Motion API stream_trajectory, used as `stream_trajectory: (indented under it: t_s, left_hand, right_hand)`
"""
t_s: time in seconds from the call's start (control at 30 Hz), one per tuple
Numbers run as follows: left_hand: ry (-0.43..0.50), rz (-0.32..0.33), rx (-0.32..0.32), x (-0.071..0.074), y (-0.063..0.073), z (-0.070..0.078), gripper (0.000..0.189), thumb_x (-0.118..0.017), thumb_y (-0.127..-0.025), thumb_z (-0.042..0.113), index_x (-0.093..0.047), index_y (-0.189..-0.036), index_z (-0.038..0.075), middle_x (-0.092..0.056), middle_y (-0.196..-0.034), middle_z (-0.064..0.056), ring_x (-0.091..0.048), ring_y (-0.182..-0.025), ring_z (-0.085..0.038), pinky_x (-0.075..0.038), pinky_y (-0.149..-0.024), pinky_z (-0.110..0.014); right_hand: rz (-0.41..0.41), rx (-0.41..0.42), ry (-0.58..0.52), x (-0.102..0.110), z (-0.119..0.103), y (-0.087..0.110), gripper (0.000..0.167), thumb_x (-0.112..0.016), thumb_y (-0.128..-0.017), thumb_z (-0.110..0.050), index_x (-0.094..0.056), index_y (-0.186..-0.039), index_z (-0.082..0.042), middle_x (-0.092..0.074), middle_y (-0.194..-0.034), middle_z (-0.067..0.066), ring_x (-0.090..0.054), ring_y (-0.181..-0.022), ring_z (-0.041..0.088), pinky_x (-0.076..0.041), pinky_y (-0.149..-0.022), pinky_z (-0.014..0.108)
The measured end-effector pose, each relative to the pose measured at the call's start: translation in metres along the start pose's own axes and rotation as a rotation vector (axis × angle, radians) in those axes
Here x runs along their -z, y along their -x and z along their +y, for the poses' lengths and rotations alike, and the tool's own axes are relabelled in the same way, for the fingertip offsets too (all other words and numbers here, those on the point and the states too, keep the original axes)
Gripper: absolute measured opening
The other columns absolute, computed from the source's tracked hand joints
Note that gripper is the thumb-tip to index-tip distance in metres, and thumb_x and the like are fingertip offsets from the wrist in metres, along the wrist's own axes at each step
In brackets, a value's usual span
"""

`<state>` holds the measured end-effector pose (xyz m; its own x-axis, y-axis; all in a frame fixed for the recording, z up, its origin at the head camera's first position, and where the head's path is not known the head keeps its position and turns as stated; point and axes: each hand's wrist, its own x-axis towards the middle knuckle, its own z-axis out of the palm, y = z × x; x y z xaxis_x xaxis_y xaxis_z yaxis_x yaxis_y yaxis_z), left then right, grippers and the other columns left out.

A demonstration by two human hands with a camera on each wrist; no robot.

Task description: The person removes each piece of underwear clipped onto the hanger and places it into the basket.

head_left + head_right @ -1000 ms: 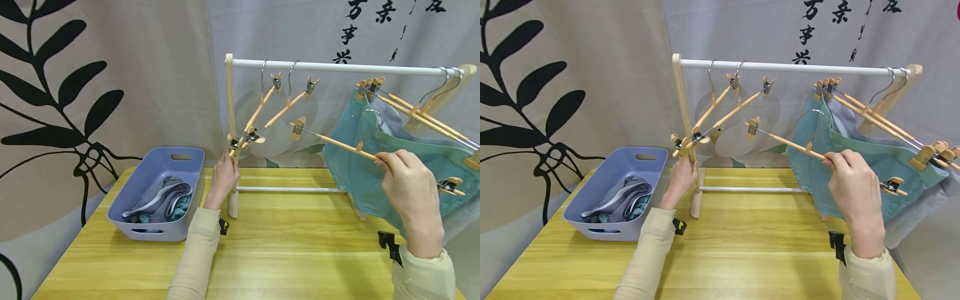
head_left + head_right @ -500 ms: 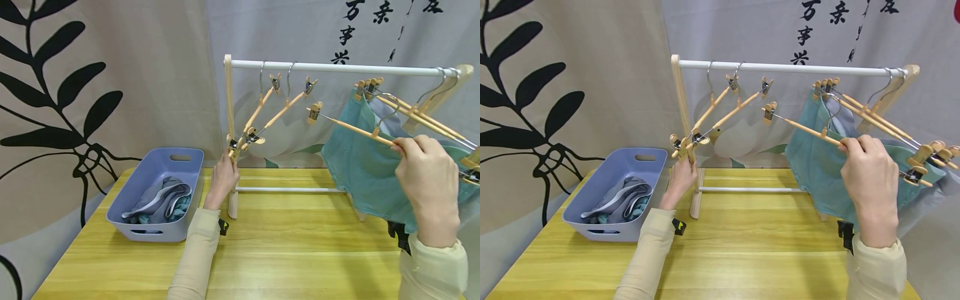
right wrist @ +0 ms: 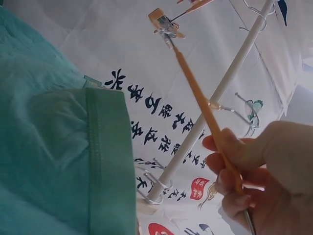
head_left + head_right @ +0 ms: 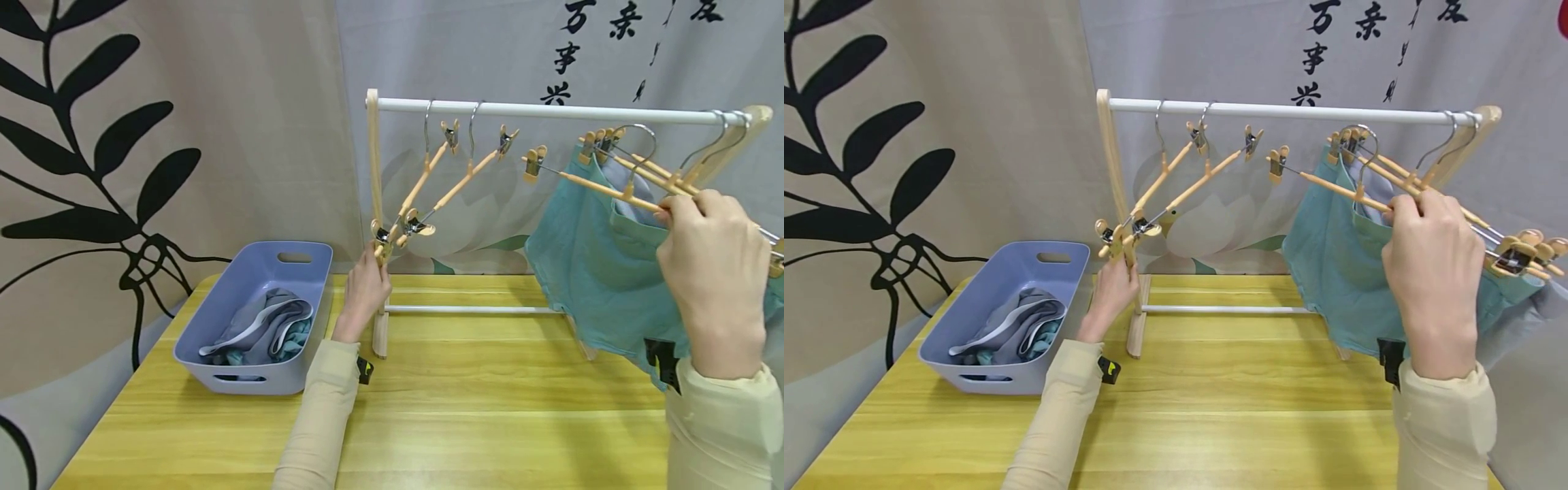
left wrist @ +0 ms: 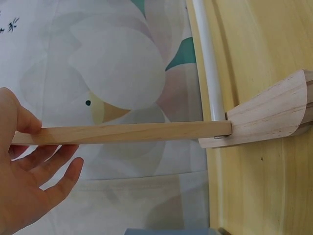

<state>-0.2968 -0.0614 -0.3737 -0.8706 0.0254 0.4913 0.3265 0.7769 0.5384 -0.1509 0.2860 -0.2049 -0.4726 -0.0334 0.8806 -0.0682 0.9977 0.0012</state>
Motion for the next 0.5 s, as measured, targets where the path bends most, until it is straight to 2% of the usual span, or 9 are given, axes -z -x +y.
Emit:
stream_trajectory:
  t_s: [0.27,0.5]
  left_hand:
    - [-0.012,-0.005,0.006,0.001,0.001,0.001,0.053,-0.052,-0.093,0.013,-0.034,-0.14,-0.003,-0.061,-0.106,-0.02,-0.065,-0.078,-0.038,-0.055,-0.064,-0.044]
    - [-0.004,-0.011,0.007,0.0,0.001,0.001,0.053,-0.051,-0.093,0.013,-0.033,-0.14,-0.003,-0.061,-0.105,-0.019,-0.064,-0.075,-0.035,-0.054,-0.062,-0.041]
  right_hand:
    - [-0.092,-0.089,0.039,0.003,-0.002,-0.016,0.021,-0.053,-0.095,-0.005,-0.061,-0.098,0.014,-0.055,-0.093,0.032,-0.047,-0.081,0.053,-0.035,-0.057,0.064]
    - [-0.14,-0.123,0.046,0.001,-0.005,-0.025,0.02,-0.052,-0.094,-0.004,-0.059,-0.099,0.014,-0.055,-0.097,0.033,-0.047,-0.084,0.054,-0.035,-0.059,0.067]
